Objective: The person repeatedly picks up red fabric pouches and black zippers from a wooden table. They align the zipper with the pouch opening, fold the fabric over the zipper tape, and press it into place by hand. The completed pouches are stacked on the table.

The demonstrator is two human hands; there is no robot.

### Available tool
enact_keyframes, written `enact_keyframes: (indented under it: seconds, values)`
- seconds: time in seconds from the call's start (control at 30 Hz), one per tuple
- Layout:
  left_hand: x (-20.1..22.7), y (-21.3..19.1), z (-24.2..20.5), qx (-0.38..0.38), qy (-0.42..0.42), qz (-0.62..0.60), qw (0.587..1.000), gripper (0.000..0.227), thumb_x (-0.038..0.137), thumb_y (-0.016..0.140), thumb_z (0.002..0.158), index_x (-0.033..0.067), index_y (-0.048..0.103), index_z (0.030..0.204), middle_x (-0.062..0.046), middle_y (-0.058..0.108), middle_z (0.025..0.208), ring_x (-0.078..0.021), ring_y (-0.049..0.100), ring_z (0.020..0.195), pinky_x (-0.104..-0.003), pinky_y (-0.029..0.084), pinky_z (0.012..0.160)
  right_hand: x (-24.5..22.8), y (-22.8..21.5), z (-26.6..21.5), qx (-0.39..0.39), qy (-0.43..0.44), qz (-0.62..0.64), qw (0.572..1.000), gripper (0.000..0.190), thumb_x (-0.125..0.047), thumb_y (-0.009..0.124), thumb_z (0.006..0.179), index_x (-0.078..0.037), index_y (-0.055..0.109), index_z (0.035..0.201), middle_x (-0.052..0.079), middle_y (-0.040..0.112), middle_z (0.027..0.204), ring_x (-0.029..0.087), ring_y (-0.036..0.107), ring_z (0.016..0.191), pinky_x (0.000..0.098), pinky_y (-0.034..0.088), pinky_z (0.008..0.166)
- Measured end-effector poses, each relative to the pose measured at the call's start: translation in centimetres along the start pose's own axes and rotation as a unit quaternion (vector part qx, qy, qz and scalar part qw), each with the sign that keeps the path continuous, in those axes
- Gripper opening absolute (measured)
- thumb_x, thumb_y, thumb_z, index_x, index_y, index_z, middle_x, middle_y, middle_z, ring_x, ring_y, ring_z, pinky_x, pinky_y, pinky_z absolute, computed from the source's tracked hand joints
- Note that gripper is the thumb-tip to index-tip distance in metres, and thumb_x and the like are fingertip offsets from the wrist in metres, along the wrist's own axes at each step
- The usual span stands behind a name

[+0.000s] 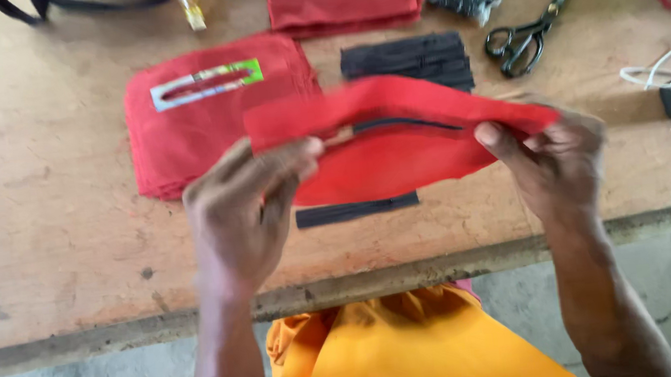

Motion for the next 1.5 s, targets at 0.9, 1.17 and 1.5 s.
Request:
enact_keyframes:
  seconds: [0.9,1.17,1.5]
  values:
    - [-9.7,3.5,-12.2,-0.071,-0.213,-0.057,0.973,0.020,-0.012,0.081,0.073,0.0025,0.073,0.084,-0.005,0.075,0.088,-0.0125,0.073,0.082,-0.025,0.057,0.073,7.9,4.2,-7.4,-0.141,0.068,-0.053,0.986,0.016,-0.005,0.087,0.078,-0.004,0.077,0.090,0.004,0.071,0.078,0.010,0.063,0.066,0.0247,0.051,0.057]
    - [-10.5,3.6,-11.7,-0.066,-0.233,-0.061,0.968,0.020,-0.014,0.080,0.071,0.0014,0.070,0.079,-0.005,0.074,0.086,-0.0130,0.074,0.082,-0.025,0.059,0.074,7.0,4.4,-6.7,-0.144,0.017,-0.100,0.984,0.017,-0.006,0.088,0.077,-0.006,0.077,0.090,0.005,0.073,0.082,0.015,0.067,0.070,0.0283,0.052,0.061]
    - [-10.6,3.5,-11.2,-0.079,-0.245,-0.046,0.965,0.021,-0.014,0.080,0.069,0.0014,0.070,0.078,-0.005,0.072,0.083,-0.0138,0.075,0.082,-0.025,0.061,0.073,7.0,4.6,-6.5,-0.152,0.049,-0.110,0.981,0.017,-0.008,0.088,0.076,-0.007,0.078,0.090,0.003,0.071,0.077,0.013,0.066,0.066,0.0273,0.053,0.057]
Point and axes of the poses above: each hand's wrist, its own z-axis towards the middle knuckle, its own y-axis out of the palm, x = y × z, the point moved 1 cm from there along z, towards the middle knuckle
